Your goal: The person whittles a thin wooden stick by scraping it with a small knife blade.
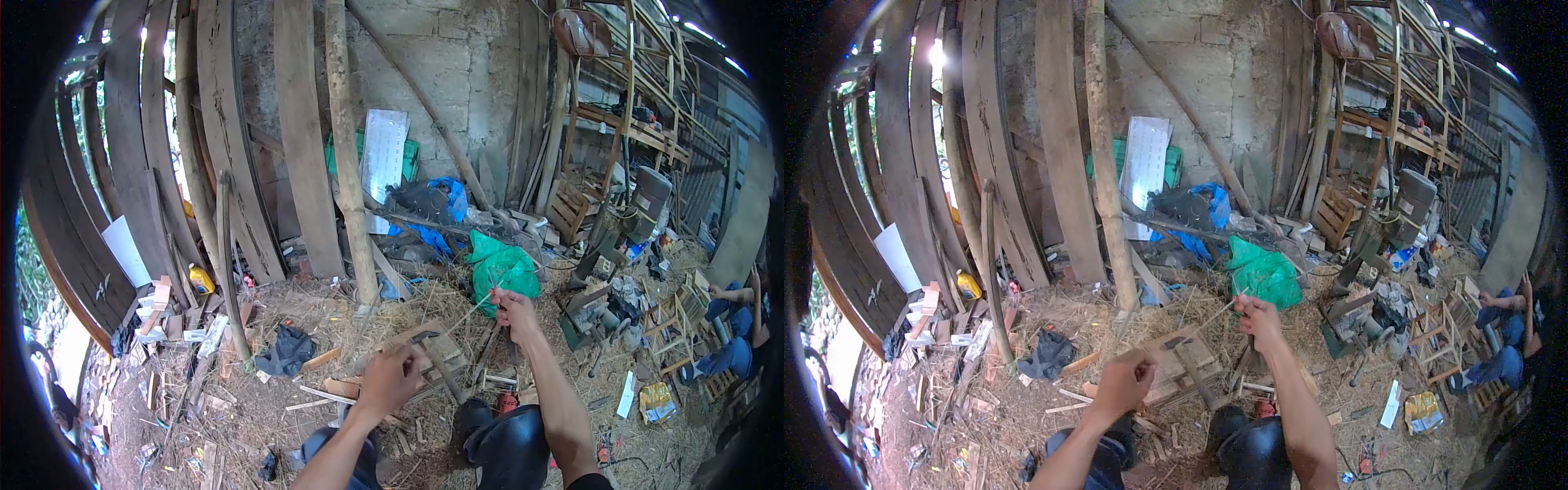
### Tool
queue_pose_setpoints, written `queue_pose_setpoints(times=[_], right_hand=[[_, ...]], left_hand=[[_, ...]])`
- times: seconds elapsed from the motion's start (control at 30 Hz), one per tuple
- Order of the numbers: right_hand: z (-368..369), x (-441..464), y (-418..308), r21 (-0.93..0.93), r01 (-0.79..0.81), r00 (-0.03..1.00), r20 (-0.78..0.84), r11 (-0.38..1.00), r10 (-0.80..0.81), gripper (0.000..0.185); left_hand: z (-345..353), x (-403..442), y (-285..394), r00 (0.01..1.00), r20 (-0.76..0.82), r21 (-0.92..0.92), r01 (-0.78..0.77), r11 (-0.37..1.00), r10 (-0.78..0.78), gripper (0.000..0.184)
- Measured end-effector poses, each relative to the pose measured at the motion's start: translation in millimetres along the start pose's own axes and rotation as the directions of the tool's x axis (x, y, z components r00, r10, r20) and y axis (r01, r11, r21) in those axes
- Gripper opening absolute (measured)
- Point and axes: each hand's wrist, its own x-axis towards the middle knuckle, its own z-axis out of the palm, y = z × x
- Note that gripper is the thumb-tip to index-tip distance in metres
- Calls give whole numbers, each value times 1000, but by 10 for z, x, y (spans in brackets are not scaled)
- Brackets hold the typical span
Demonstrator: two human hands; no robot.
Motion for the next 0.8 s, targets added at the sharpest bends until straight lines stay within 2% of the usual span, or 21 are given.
queue_pose_setpoints(times=[0.1, 0.13, 0.2, 0.27, 0.33, 0.4, 0.43, 0.5, 0.57, 0.63, 0.73, 0.8], right_hand=[[134, -89, 32, 76, 36, 998, 57, 996, -40, 25], [233, -140, 10, 60, 30, 997, 71, 998, -34, 26], [503, -255, 39, -4, 7, 991, 132, 1000, -6, 28], [796, -387, 102, -50, -7, 985, 170, 999, 16, 28], [965, -487, 126, -77, -39, 891, 448, 996, 69, 26], [904, -418, 76, -97, -54, 918, 388, 994, 88, 25], [852, -361, 50, -118, -68, 939, 327, 991, 104, 24], [595, -204, 13, -78, -105, 952, 280, 991, 123, 22], [395, -149, -29, 50, -163, 963, 226, 985, 147, 21], [421, -211, 13, 39, -186, 958, 231, 982, 172, 20], [743, -458, 67, -103, -151, 903, 390, 983, 180, 18], [910, -535, 82, -79, -168, 880, 437, 983, 186, 18]], left_hand=[[-12, 111, -6, 997, -14, -48, 80, 996, -80, 11], [-4, 144, -5, 997, -7, -48, 82, 996, -82, 11], [36, 201, -32, 981, 65, -179, 190, 965, -181, 10], [151, 247, -138, 973, 76, -246, 231, 941, -219, 11], [159, 280, -68, 962, 98, -313, 274, 909, -256, 12], [94, 269, 1, 926, 144, -479, 375, 794, -350, 13], [94, 226, -30, 923, 155, -474, 382, 793, -352, 13], [114, 155, -96, 916, 243, -578, 400, 711, -319, 10], [90, 135, -77, 909, 262, -561, 417, 715, -325, 10], [89, 111, -102, 896, 272, -540, 443, 715, -350, 9], [97, 228, -153, 900, 236, -562, 434, 704, -366, 9], [132, 254, -131, 899, 233, -561, 436, 704, -372, 9]])
